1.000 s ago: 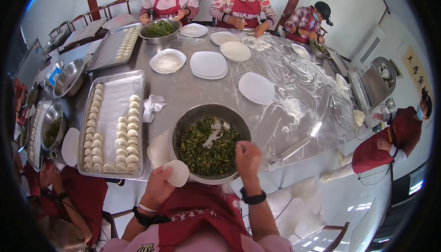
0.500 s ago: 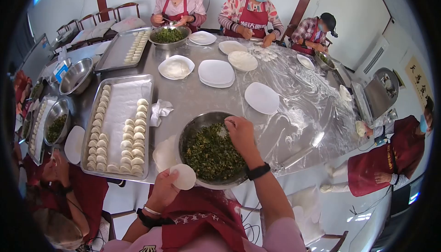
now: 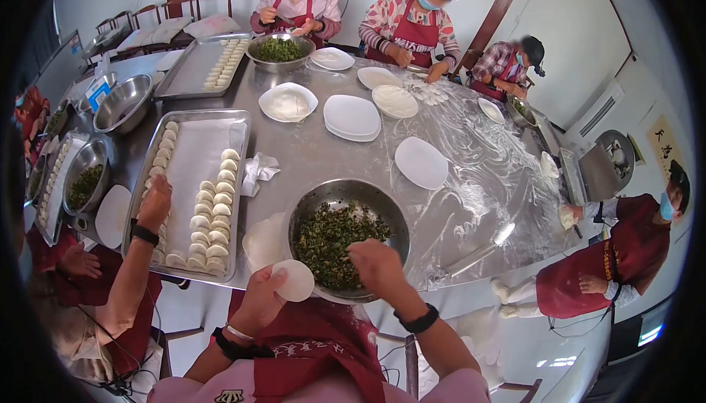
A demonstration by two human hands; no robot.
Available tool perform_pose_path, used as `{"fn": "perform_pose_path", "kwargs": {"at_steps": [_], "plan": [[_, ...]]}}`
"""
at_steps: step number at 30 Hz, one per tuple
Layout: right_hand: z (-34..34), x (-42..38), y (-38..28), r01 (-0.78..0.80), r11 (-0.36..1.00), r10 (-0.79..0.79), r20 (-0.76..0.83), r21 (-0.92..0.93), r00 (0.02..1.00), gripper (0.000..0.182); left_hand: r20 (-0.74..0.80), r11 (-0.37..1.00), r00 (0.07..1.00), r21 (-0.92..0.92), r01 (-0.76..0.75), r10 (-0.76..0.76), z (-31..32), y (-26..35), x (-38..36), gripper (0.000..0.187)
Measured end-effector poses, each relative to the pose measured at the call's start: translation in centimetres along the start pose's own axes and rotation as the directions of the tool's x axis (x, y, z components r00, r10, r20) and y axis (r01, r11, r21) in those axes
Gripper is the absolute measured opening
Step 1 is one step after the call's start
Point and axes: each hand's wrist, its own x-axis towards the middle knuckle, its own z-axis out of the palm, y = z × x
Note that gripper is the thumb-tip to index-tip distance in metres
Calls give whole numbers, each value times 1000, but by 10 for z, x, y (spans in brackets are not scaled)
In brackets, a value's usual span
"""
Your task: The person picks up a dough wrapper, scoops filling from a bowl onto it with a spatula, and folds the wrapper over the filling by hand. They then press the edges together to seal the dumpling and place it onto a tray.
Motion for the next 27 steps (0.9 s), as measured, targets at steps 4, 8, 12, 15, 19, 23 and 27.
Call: {"fn": "perform_pose_path", "kwargs": {"at_steps": [4, 8, 12, 15, 19, 23, 27], "plan": [[-22, 5, 33, -234, 970, 243, -206, 66, 948, 13, 21, 1000, 1000, -2, -5, 5, 0, 2, -2, 32], [-11, 12, 74, -225, 974, 209, -297, -22, 932, 14, 17, 1000, 1000, -4, -3, 3, 3, 2, -4, 32], [18, 7, 58, -83, 995, 75, -155, -49, 985, 14, -7, 1000, 1000, -7, -3, 3, 3, 0, -3, 31], [34, -17, 32, 95, 990, -104, -84, -107, 991, 13, -24, 1000, 1000, 6, 4, -4, 5, 1, -3, 31], [23, -33, -3, 140, 980, -148, -48, -140, 988, 13, -32, 999, 999, 45, -5, 7, 6, 1, -3, 31], [-7, -26, 14, -109, 991, 121, -192, 71, 974, 14, -46, 1000, 999, 20, 7, -6, 6, 2, -3, 30], [-31, -14, 49, -340, 940, 317, -371, 3, 873, 15, -53, 1000, 999, 11, -7, 7, 7, 0, -4, 29]]}}
